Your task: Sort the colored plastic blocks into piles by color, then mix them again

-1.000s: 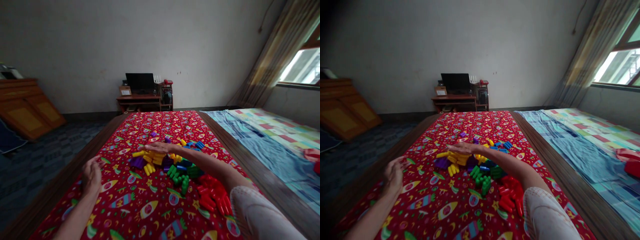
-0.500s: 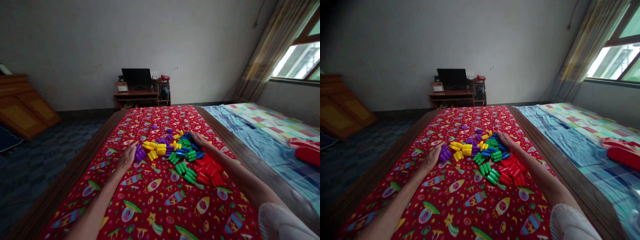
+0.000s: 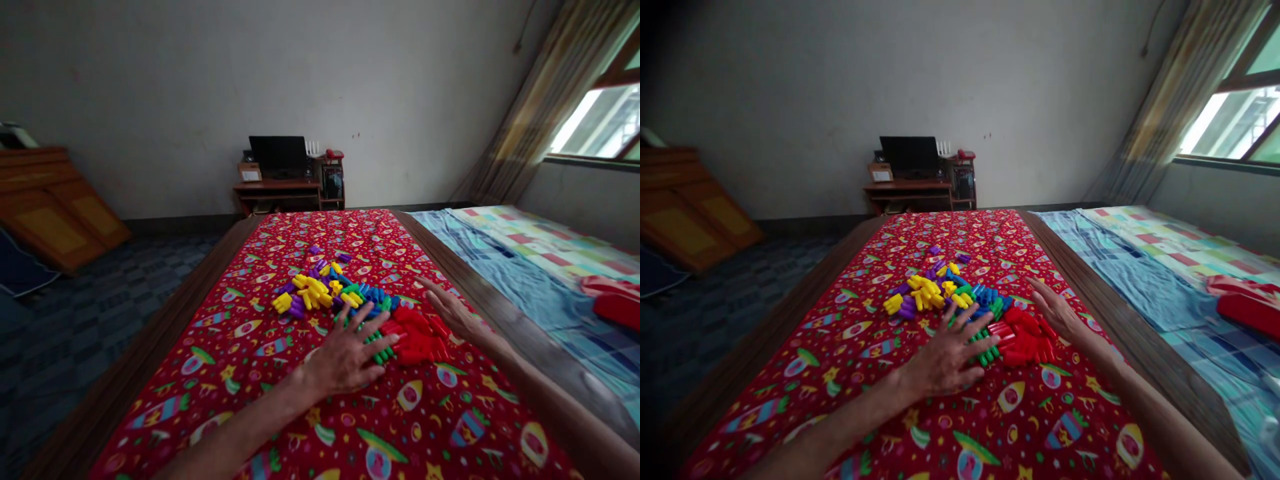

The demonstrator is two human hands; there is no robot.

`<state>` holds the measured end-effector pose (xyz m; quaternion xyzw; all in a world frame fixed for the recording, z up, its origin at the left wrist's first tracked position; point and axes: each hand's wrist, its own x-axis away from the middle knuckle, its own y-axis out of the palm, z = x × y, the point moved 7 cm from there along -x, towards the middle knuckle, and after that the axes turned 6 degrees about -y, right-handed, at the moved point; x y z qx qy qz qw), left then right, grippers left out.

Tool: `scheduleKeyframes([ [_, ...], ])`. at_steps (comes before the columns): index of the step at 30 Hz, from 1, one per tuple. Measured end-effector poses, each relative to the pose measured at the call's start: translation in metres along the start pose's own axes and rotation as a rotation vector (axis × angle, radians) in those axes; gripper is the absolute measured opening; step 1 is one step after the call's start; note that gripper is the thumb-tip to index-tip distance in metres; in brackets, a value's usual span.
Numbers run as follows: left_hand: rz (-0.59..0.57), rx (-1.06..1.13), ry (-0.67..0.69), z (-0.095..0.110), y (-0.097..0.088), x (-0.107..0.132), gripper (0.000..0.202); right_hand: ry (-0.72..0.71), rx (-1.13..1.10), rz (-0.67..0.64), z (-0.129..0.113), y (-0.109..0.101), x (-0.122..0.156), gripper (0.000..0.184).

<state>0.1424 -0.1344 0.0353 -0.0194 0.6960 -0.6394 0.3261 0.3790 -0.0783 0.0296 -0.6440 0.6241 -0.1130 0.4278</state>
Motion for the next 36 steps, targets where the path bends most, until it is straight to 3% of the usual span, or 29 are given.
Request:
scheduleKeyframes([
  [2,-0.045,-0.004,0.138,0.034,0.021,-0.015,0.052,0.104,0.007,0.066,0.022,-0.001,0.039,0.066],
  [4,-0.058,-0.019,0.222,0.054,0.039,-0.033,0.045,0.177,0.010,0.094,0.031,0.011,0.059,0.064],
  [7,-0.038,-0.082,0.188,0.050,0.050,-0.058,0.035,0.274,-0.007,0.180,0.031,0.031,0.049,0.064],
  [9,-0.030,-0.124,0.088,0.030,0.048,-0.065,0.033,0.285,-0.072,0.210,0.023,0.047,0.021,0.066],
  [12,-0.039,-0.161,-0.072,-0.011,0.036,-0.055,0.034,0.187,-0.184,0.160,-0.001,0.079,-0.033,0.064],
  [16,-0.019,-0.194,-0.255,-0.065,0.014,-0.017,0.033,0.080,-0.300,0.114,-0.038,0.133,-0.094,0.064],
  [21,0.003,-0.273,-0.435,-0.122,-0.009,0.028,0.032,-0.012,-0.415,0.012,-0.089,0.191,-0.140,0.067],
  [23,0.010,-0.310,-0.486,-0.141,-0.018,0.042,0.034,-0.070,-0.468,-0.030,-0.103,0.198,-0.155,0.066],
  [26,0.048,-0.353,-0.552,-0.157,-0.035,0.062,0.035,-0.135,-0.499,0.001,-0.099,0.182,-0.180,0.067],
  [29,0.076,-0.341,-0.547,-0.142,-0.045,0.073,0.042,-0.027,-0.321,0.119,-0.059,0.153,-0.204,0.066],
  [31,0.003,-0.274,-0.409,-0.113,-0.037,0.069,0.049,0.083,-0.168,0.102,-0.030,0.146,-0.216,0.062],
  [34,-0.130,-0.175,-0.188,-0.073,-0.014,0.057,0.052,0.119,-0.099,0.001,-0.016,0.161,-0.233,0.056],
  [36,-0.144,-0.185,-0.178,-0.070,-0.004,0.049,0.049,0.064,-0.118,-0.071,-0.029,0.183,-0.245,0.052],
])
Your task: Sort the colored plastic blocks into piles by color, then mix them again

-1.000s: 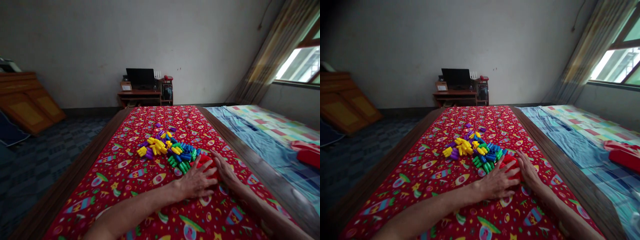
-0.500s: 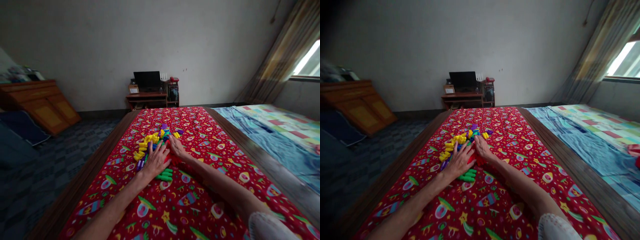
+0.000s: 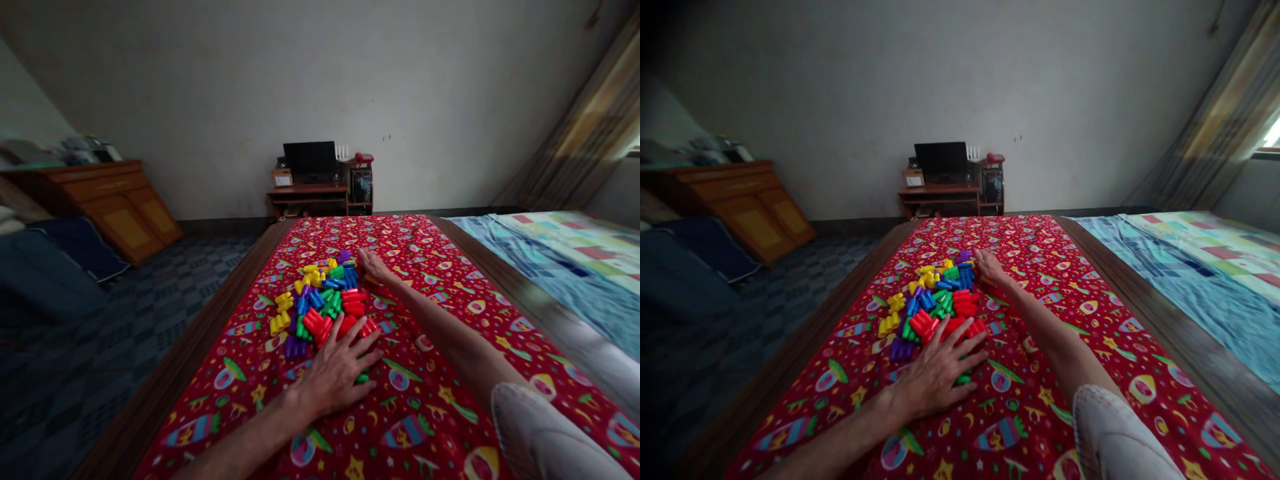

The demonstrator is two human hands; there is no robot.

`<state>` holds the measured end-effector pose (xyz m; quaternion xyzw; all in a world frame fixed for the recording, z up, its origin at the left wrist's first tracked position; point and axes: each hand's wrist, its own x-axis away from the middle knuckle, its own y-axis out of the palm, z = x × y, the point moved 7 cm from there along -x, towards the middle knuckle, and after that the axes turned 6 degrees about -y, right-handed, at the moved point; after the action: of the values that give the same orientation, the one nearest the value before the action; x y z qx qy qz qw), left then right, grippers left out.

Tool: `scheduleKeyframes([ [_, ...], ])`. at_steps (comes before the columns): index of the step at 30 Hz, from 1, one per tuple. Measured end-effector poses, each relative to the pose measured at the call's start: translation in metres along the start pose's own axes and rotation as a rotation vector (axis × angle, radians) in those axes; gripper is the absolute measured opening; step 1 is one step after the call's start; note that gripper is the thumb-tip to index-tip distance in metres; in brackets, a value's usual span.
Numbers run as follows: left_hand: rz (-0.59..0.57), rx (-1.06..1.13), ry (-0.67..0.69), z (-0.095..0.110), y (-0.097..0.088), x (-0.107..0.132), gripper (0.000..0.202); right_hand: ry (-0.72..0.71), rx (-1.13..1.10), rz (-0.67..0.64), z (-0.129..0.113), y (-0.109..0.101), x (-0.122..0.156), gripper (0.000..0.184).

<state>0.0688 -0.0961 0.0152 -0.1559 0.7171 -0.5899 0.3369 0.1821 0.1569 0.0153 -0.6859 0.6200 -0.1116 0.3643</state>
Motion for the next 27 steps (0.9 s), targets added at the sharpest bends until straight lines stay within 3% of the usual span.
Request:
scheduleKeyframes([
  [5,0.061,-0.102,-0.180,-0.043,0.002,-0.012,0.045,-0.156,-0.011,-0.276,-0.045,0.065,-0.019,0.051],
  [10,0.156,-0.137,-0.385,-0.086,-0.018,-0.003,0.046,-0.325,-0.194,-0.458,-0.081,0.089,0.003,0.055],
  [13,0.179,-0.148,-0.427,-0.103,-0.029,0.000,0.050,-0.377,-0.360,-0.548,-0.099,0.079,0.028,0.062],
  [16,0.218,-0.146,-0.499,-0.128,-0.036,0.007,0.054,-0.395,-0.404,-0.514,-0.104,0.046,0.051,0.063],
  [19,0.244,-0.091,-0.673,-0.167,-0.036,0.031,0.058,-0.390,-0.226,-0.457,-0.082,0.008,0.084,0.062],
  [22,0.160,0.107,-0.832,-0.202,-0.020,0.063,0.076,-0.398,-0.007,-0.513,-0.046,-0.006,0.127,0.094],
  [24,0.073,0.294,-0.814,-0.206,-0.005,0.075,0.090,-0.455,0.076,-0.495,-0.031,-0.004,0.147,0.105],
  [27,-0.006,0.423,-0.673,-0.186,0.009,0.075,0.103,-0.483,0.162,-0.399,-0.030,0.012,0.148,0.102],
])
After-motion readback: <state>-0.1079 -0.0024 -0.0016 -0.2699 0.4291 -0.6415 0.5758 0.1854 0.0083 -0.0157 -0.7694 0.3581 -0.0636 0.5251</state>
